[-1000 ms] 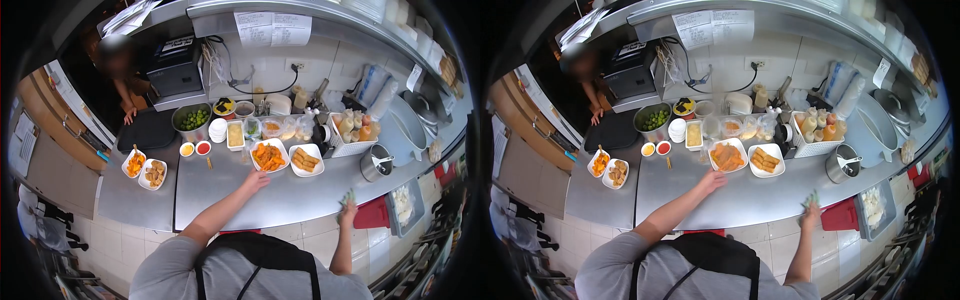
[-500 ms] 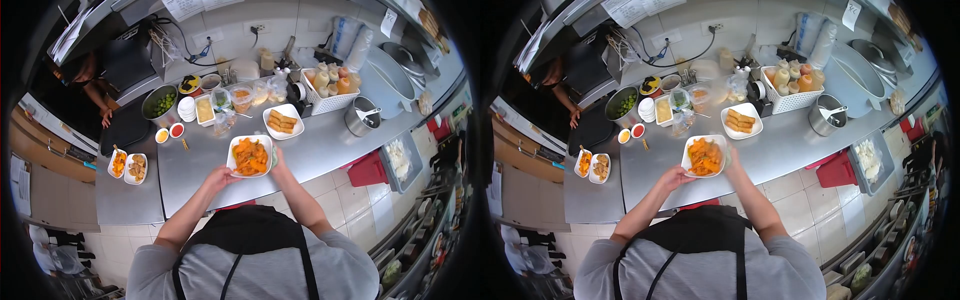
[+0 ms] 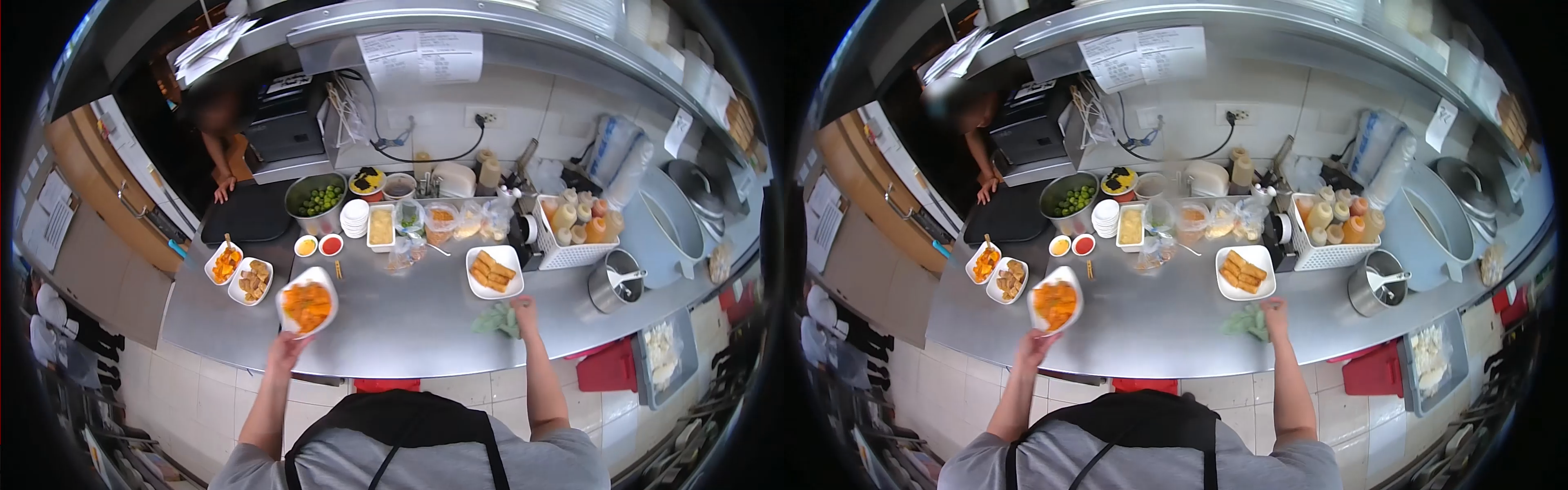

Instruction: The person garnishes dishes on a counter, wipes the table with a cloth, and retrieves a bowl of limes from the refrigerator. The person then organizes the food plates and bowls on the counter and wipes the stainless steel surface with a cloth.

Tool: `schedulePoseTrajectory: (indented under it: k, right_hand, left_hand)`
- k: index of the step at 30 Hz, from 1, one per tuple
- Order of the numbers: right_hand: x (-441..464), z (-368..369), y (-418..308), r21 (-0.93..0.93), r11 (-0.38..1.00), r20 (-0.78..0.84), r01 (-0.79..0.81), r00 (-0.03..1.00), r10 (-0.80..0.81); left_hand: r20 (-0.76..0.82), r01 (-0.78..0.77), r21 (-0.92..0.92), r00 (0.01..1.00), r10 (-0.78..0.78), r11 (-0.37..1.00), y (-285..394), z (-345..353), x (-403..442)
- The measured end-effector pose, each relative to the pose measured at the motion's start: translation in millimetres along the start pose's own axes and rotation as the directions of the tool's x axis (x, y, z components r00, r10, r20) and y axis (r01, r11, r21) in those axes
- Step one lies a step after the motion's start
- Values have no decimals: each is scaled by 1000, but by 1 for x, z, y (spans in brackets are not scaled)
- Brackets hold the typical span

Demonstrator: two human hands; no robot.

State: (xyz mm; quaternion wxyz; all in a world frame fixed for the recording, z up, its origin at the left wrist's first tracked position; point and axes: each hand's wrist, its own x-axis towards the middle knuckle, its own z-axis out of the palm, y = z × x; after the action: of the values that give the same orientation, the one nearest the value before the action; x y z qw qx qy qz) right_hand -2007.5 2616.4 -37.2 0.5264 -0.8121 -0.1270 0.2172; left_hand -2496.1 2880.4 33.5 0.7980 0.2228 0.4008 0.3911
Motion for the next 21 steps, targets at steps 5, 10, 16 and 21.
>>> schedulePoseTrajectory:
  k: [5, 10, 16, 21]
  right_hand:
    - [46, 15, 10, 150, 988, -42, -31, 998, 38]
    - [13, 28, -23, 231, 967, 22, -111, 994, 109]
    - [-72, 69, -65, 173, 981, 86, -93, 993, 79]
    - [-165, 191, -117, 191, 981, 519, -45, 852, -62]
  left_hand:
    - [-322, -327, -160, 909, 264, 931, 75, -83, -3]
    - [-526, -465, -160, 787, 323, 871, 117, -168, 22]
    - [-645, -455, -192, 726, 238, 869, 152, -256, 60]
    - [-476, -389, -134, 832, 286, 911, 197, -306, 104]
